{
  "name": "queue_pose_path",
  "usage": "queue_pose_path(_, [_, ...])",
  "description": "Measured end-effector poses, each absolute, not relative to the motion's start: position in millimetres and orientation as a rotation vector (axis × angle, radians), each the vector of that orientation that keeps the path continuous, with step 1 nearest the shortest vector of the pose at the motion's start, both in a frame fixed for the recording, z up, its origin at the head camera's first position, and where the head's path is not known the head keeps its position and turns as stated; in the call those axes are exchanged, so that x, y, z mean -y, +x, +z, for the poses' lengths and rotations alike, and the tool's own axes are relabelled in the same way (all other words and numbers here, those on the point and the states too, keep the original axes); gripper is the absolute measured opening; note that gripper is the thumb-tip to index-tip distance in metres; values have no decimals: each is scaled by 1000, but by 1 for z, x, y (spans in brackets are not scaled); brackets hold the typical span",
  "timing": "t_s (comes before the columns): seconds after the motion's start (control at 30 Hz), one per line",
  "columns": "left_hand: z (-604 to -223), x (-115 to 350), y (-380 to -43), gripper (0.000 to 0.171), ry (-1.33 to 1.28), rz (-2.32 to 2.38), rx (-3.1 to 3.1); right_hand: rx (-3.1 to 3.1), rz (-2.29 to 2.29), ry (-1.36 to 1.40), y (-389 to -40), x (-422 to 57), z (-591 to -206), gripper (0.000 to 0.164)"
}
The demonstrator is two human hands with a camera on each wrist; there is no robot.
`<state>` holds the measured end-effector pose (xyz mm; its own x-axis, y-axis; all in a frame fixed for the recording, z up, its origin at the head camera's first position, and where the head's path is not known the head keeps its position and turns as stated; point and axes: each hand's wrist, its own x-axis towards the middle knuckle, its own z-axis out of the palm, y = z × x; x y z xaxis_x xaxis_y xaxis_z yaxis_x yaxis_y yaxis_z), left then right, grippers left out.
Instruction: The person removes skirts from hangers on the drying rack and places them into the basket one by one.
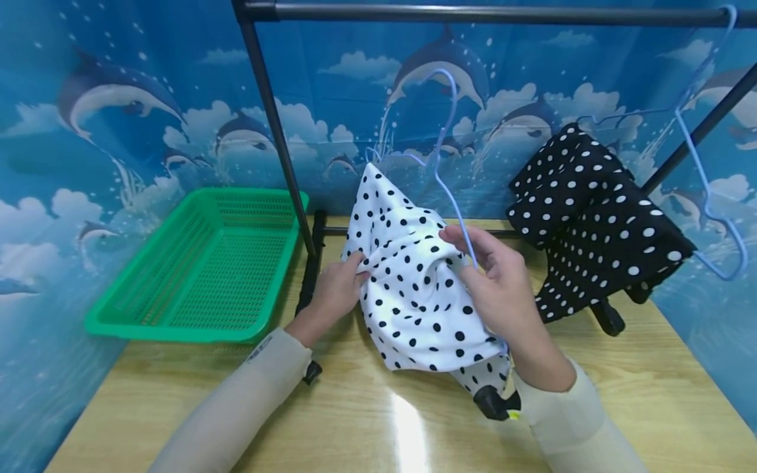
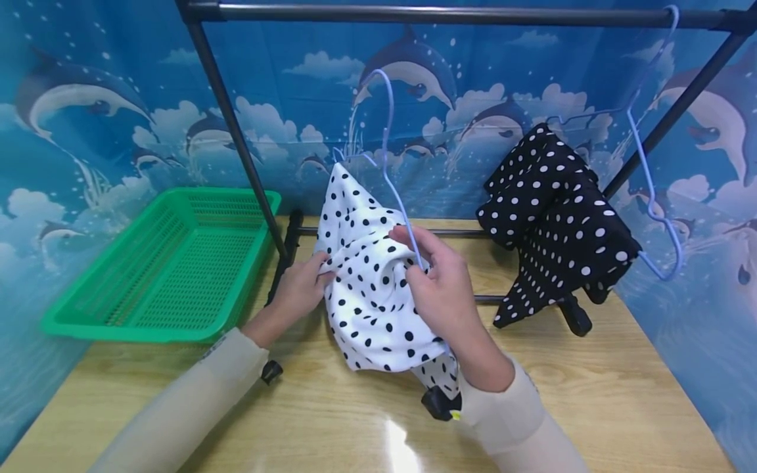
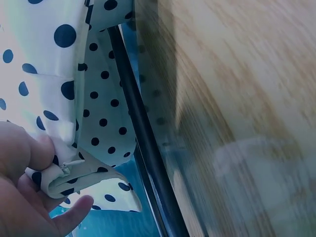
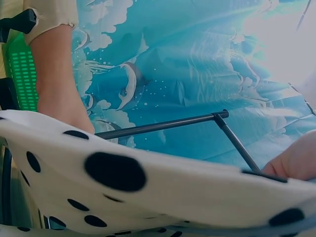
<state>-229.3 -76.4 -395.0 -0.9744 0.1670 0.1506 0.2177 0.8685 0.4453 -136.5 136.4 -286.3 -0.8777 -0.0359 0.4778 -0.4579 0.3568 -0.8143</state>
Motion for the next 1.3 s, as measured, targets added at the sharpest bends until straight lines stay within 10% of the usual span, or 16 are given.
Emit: queue_pose_path(1.3, [-396,88,-230,20,-524,-599,2992,2259,1573,431,-134,-134,-288,51])
